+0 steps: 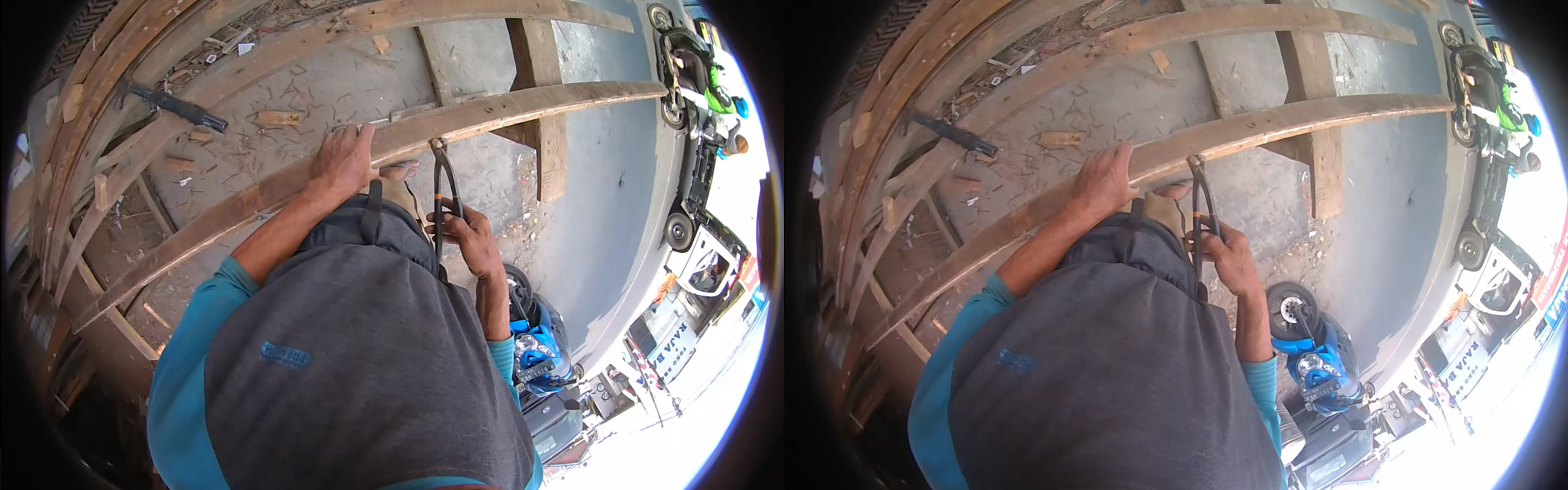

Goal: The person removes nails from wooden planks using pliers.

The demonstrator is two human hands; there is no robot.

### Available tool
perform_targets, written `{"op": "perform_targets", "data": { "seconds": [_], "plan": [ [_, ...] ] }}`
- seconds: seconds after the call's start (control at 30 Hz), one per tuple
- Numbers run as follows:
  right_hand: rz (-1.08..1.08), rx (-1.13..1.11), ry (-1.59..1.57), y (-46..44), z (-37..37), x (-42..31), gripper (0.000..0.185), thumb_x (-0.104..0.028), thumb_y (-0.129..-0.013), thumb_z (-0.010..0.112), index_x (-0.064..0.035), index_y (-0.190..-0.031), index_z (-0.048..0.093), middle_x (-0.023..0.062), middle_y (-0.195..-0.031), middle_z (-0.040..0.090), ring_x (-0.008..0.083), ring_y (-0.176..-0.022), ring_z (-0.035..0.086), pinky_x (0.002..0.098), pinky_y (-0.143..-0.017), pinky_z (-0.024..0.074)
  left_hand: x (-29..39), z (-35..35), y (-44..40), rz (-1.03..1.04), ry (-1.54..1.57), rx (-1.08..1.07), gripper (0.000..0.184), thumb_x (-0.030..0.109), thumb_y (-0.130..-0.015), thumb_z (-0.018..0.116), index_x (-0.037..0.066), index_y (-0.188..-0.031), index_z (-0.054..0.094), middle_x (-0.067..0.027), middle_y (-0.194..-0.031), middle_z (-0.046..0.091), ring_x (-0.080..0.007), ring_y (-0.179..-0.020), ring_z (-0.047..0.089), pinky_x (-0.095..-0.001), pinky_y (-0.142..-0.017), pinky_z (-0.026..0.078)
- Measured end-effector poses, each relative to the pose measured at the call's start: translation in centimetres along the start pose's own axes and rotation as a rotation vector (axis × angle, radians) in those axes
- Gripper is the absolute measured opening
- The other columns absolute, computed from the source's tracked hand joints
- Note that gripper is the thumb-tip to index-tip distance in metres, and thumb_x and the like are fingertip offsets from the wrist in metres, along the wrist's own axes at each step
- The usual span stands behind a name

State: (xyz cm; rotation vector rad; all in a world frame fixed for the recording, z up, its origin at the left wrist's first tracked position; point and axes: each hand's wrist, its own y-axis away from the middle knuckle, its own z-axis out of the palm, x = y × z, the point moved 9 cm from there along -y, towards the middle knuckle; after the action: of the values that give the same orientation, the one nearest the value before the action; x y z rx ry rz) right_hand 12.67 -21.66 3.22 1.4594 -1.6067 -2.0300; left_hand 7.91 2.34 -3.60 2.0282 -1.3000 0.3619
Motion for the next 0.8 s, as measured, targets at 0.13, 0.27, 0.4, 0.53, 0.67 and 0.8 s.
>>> {"op": "perform_targets", "data": {
  "seconds": [0.13, 0.27, 0.4, 0.53, 0.67, 0.8],
  "plan": [
    [0.089, -0.072, -0.117, -0.4, 0.2, -1.1, 0.052, -0.017, -0.100, 0.049, 0.0094, -0.145, 0.050, 0.0227, -0.115, 0.072, 0.0313, -0.102, 0.075, 0.0393, -0.090, 0.0611, -0.7, -0.7, 0.7, 0.086, -0.070, 0.145, 0.061, 0.017, -0.069, 0.087, 0.005, -0.120, 0.055, -0.0189, -0.108, 0.064, -0.0399, -0.105, 0.062, -0.0492, -0.091, 0.048],
    [0.162, -0.099, -0.267, -0.5, -0.1, 0.9, 0.047, -0.016, -0.102, 0.048, 0.0077, -0.142, 0.051, 0.0138, -0.095, 0.068, 0.0224, -0.079, 0.070, 0.0346, -0.070, 0.0585, -0.1, -0.3, 0.8, 0.134, -0.103, 0.225, 0.058, 0.017, -0.070, 0.087, 0.005, -0.117, 0.055, -0.0188, -0.104, 0.063, -0.0405, -0.100, 0.062, -0.0498, -0.088, 0.048],
    [0.024, 0.034, -0.134, -0.9, 1.7, 2.4, 0.042, -0.026, -0.108, 0.050, 0.0017, -0.138, 0.053, 0.0040, -0.080, 0.055, 0.0126, -0.063, 0.054, 0.0305, -0.054, 0.0464, -0.5, 0.4, -0.3, 0.079, -0.075, 0.103, 0.064, 0.019, -0.070, 0.086, 0.003, -0.123, 0.055, -0.0204, -0.109, 0.065, -0.0421, -0.104, 0.063, -0.0510, -0.089, 0.049],
    [-0.185, 0.332, 0.185, -3.2, 3.8, 4.4, 0.040, -0.034, -0.108, 0.052, 0.0033, -0.121, 0.059, 0.0091, -0.075, 0.060, 0.0200, -0.067, 0.059, 0.0390, -0.062, 0.0483, -1.8, 0.4, -1.7, -0.069, 0.028, -0.136, 0.077, 0.029, -0.070, 0.083, -0.001, -0.134, 0.053, -0.0254, -0.115, 0.069, -0.0442, -0.109, 0.066, -0.0503, -0.093, 0.052],
    [-0.420, 0.462, 0.306, -5.8, 3.2, 5.3, 0.034, -0.030, -0.106, 0.057, 0.0021, -0.118, 0.059, 0.0117, -0.077, 0.064, 0.0200, -0.071, 0.062, 0.0392, -0.065, 0.0498, -2.1, 0.1, -2.7, -0.071, 0.137, -0.320, 0.066, 0.026, -0.072, 0.079, -0.002, -0.127, 0.055, -0.0296, -0.115, 0.069, -0.0457, -0.109, 0.068, -0.0503, -0.095, 0.053],
    [-0.142, 0.246, 0.114, -3.7, 1.9, 4.3, 0.034, -0.023, -0.106, 0.053, 0.0020, -0.129, 0.058, 0.0121, -0.093, 0.071, 0.0191, -0.082, 0.071, 0.0347, -0.073, 0.0560, -2.6, 2.1, -2.2, -0.067, 0.156, -0.406, 0.073, 0.028, -0.072, 0.078, -0.003, -0.133, 0.053, -0.0292, -0.120, 0.068, -0.0452, -0.112, 0.066, -0.0495, -0.098, 0.053]
  ]
}}
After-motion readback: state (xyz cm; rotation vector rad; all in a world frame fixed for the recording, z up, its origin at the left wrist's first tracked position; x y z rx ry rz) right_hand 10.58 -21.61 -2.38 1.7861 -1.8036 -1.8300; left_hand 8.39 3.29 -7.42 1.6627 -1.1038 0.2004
